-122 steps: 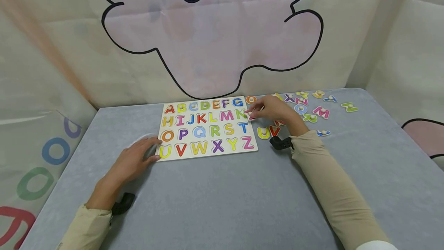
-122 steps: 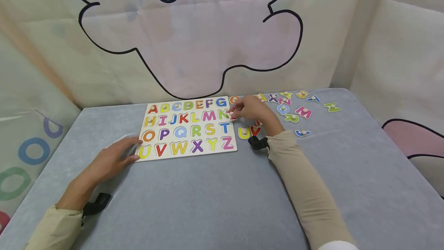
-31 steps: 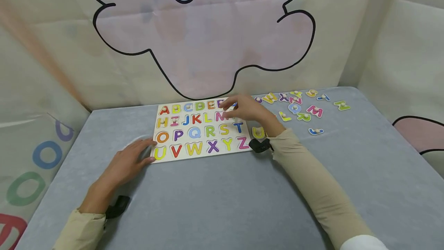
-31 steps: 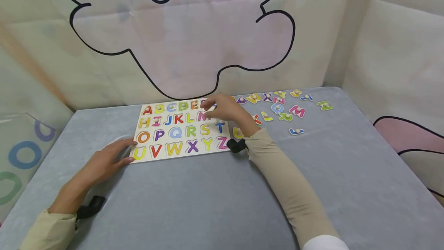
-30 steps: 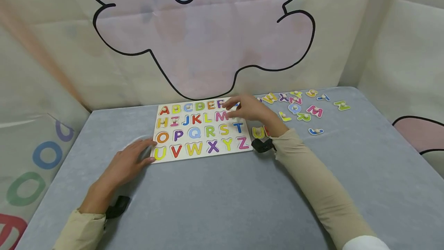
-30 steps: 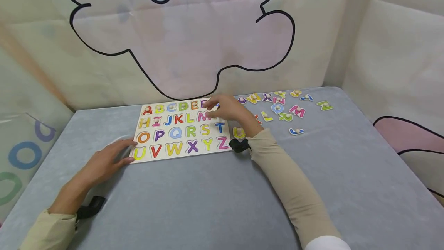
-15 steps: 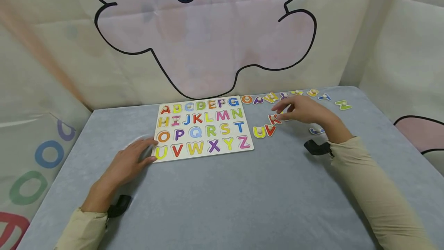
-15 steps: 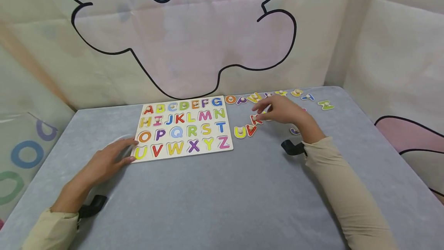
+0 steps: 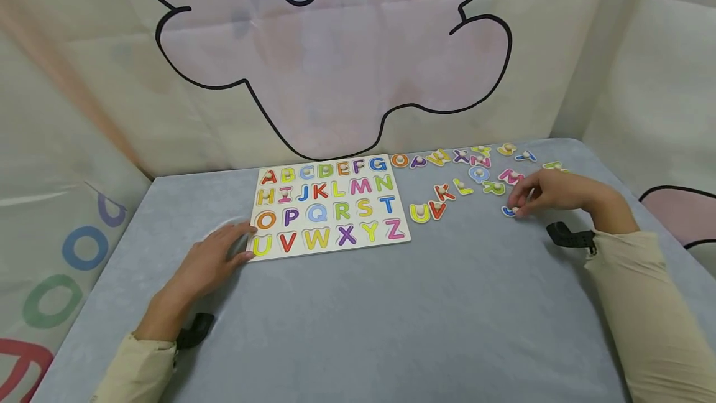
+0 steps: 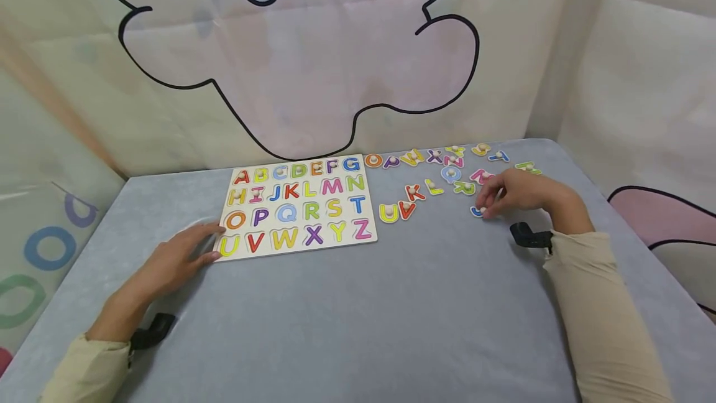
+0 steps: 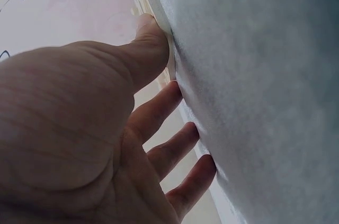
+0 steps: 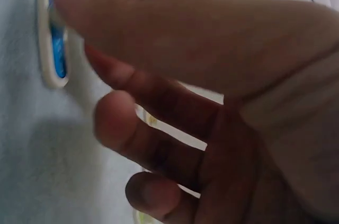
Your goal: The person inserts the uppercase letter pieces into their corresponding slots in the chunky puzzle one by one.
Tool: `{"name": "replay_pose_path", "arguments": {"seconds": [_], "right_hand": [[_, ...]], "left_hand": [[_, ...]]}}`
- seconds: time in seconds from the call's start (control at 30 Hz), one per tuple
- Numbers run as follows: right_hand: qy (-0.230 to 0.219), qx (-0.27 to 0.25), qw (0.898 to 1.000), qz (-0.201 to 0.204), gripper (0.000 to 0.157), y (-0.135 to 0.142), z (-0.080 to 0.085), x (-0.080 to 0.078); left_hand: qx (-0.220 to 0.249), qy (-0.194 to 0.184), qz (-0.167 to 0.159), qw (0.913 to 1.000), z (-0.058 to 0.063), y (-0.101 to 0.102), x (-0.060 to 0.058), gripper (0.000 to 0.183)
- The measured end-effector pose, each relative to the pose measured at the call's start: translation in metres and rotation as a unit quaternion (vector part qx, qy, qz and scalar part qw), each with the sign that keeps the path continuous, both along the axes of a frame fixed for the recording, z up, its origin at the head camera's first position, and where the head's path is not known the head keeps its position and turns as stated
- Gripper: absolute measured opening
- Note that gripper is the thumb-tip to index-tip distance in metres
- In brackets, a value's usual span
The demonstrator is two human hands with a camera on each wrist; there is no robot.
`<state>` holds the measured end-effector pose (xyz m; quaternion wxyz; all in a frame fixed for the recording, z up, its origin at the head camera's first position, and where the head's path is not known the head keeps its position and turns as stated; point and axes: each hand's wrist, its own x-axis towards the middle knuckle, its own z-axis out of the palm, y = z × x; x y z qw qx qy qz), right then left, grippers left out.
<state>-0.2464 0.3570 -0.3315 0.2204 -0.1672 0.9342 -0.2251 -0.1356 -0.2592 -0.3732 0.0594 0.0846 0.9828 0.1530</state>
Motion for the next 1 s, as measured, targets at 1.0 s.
{"name": "replay_pose_path", "arguments": {"seconds": [1.0], "right_hand": [[0.065, -0.012, 0.997, 0.043, 0.013, -0.07, -0.007, -0.002]], "left_hand": [[0.001, 0.003, -0.002, 1.0, 0.001, 0.001, -0.001, 0.049]]}}
